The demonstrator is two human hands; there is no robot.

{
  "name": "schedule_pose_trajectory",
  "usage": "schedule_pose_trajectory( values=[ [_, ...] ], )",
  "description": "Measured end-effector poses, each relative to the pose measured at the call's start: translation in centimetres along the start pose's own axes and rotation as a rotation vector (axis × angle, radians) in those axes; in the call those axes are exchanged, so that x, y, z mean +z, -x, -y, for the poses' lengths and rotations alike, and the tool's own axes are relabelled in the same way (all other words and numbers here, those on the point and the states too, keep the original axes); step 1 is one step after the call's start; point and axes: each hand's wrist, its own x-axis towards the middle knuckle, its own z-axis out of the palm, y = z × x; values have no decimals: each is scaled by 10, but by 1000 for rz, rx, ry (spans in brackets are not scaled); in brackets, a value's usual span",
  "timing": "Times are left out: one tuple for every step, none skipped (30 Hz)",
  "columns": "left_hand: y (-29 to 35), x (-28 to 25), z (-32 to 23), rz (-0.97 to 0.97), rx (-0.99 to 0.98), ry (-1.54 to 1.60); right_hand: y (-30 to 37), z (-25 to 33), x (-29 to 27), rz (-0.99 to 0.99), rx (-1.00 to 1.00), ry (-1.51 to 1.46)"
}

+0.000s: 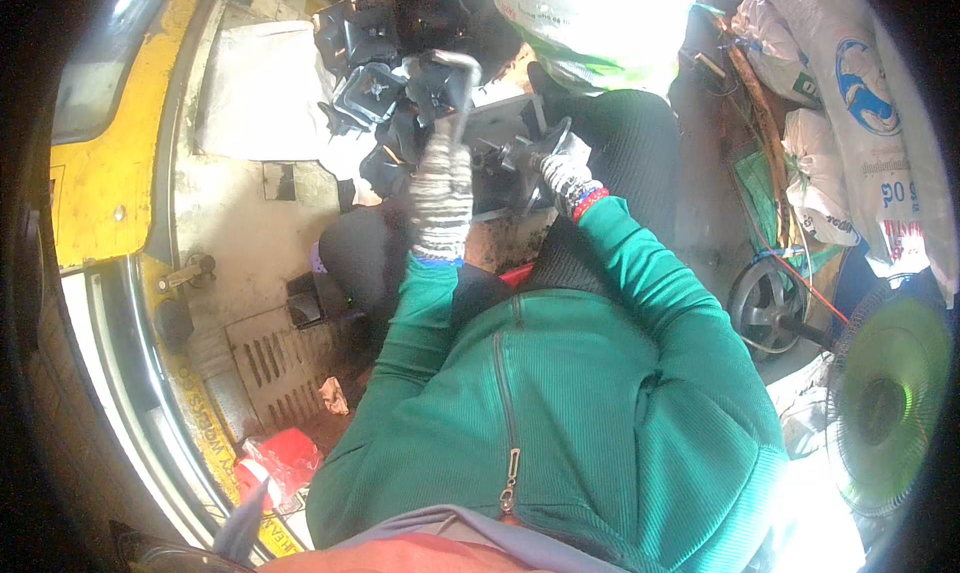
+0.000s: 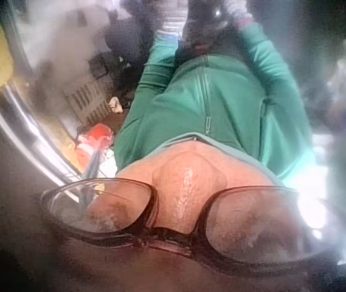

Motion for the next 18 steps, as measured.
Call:
schedule_pose_trajectory(
  values=[
    [1,-7,1,-95,-56,133,13,8,12,-16,19,-47],
    [3,-13,4,-198,-102,268,41,32,29,-33,42,-89],
    [9,-7,8,-355,-15,211,59,48,36,-62,54,-135],
    [16,18,15,-99,-110,176,32,22,18,-73,-84,-190],
    [36,42,32,196,-227,71,41,28,22,-43,-77,-213],
    [54,66,48,480,-294,-38,61,47,27,-15,-78,-236],
    [54,73,44,668,-331,-103,69,61,23,-11,-90,-271],
    [58,77,41,864,-355,-181,62,59,17,-28,-159,-224],
    [58,81,41,804,-301,-235,50,64,2,-34,-81,-410],
    [65,84,45,747,-265,-288,58,77,-3,-36,30,-593],
    [67,75,48,580,-9,-443,63,80,-6,-47,140,-786],
    [62,67,54,481,-367,-88,61,73,-8,-5,223,-815],
    [68,70,70,249,-542,85,57,71,-2,-2,193,-734],
    [64,60,73,239,-694,419,52,62,-2,-21,156,-656],
    [60,51,76,224,-836,757,44,52,-1,-38,122,-578],
    [74,62,95,77,-672,699,28,44,6,-40,141,-621],
    [68,62,93,-48,-495,636,18,46,7,-54,214,-643],
    [69,59,89,-18,-652,728,7,48,9,-65,288,-665]
  ],
)
